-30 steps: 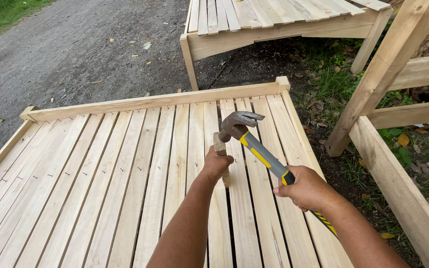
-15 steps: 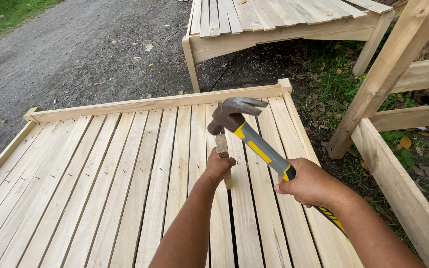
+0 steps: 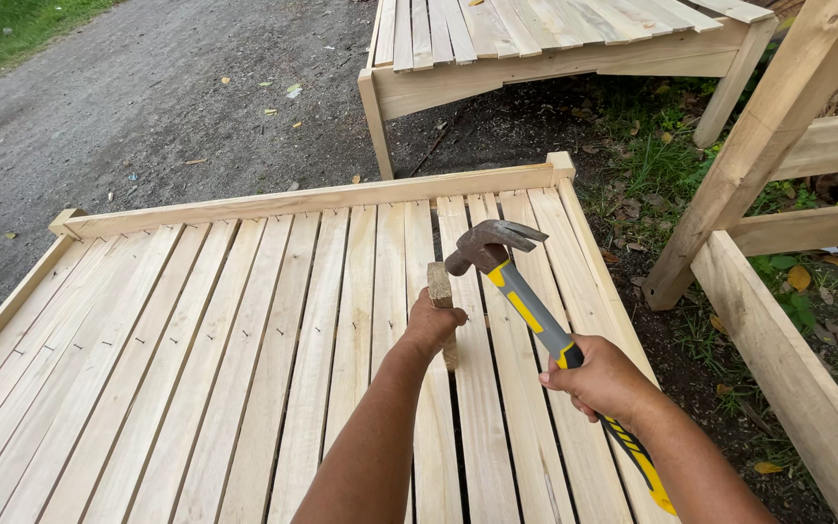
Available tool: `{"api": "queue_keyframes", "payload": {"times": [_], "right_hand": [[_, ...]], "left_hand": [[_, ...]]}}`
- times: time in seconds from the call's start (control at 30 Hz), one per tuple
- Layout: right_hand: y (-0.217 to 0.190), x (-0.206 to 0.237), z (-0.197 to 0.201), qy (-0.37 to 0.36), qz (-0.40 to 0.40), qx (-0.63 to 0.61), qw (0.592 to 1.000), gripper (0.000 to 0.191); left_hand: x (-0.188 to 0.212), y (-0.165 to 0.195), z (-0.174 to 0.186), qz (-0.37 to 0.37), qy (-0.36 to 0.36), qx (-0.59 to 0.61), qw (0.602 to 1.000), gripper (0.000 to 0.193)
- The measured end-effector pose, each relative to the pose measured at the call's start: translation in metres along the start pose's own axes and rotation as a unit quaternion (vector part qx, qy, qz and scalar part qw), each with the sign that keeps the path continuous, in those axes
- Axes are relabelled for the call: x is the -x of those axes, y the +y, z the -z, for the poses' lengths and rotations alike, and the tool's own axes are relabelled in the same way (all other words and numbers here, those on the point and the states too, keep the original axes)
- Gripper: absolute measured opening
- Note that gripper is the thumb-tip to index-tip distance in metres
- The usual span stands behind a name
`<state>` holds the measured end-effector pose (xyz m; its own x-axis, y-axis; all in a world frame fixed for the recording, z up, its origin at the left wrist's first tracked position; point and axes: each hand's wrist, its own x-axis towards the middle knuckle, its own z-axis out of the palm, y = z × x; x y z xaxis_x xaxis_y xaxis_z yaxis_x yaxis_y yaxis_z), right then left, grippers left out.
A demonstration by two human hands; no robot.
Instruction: The person uses a hammer and a small wooden block to drive nails into the slats of a wooden bench frame. The person repeatedly positions the block over each nail and strikes it with the hammer to secure the slats to the frame.
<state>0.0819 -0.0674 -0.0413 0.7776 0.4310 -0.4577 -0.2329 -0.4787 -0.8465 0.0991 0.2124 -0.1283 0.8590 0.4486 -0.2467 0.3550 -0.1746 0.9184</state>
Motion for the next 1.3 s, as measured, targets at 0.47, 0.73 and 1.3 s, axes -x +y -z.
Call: {"api": "queue_keyframes", "payload": {"times": [0.47, 0.73, 1.3], "right_hand": [[0.123, -0.054, -0.063, 0.074, -0.128, 0.160, 0.976, 0.035], [0.075, -0.062, -0.053, 0.078, -0.110, 0.109, 0.985, 0.029], [0.062, -0.097, -0.053, 0.064, -0.094, 0.197, 0.974, 0.035]], "left_hand": [[0.001, 0.002, 0.000, -0.008, 0.009, -0.010, 1.000, 0.060], [0.006, 0.006, 0.002, 0.010, 0.003, -0.022, 1.000, 0.061], [0.005, 0.007, -0.002, -0.007, 0.018, 0.006, 1.000, 0.060]]}}
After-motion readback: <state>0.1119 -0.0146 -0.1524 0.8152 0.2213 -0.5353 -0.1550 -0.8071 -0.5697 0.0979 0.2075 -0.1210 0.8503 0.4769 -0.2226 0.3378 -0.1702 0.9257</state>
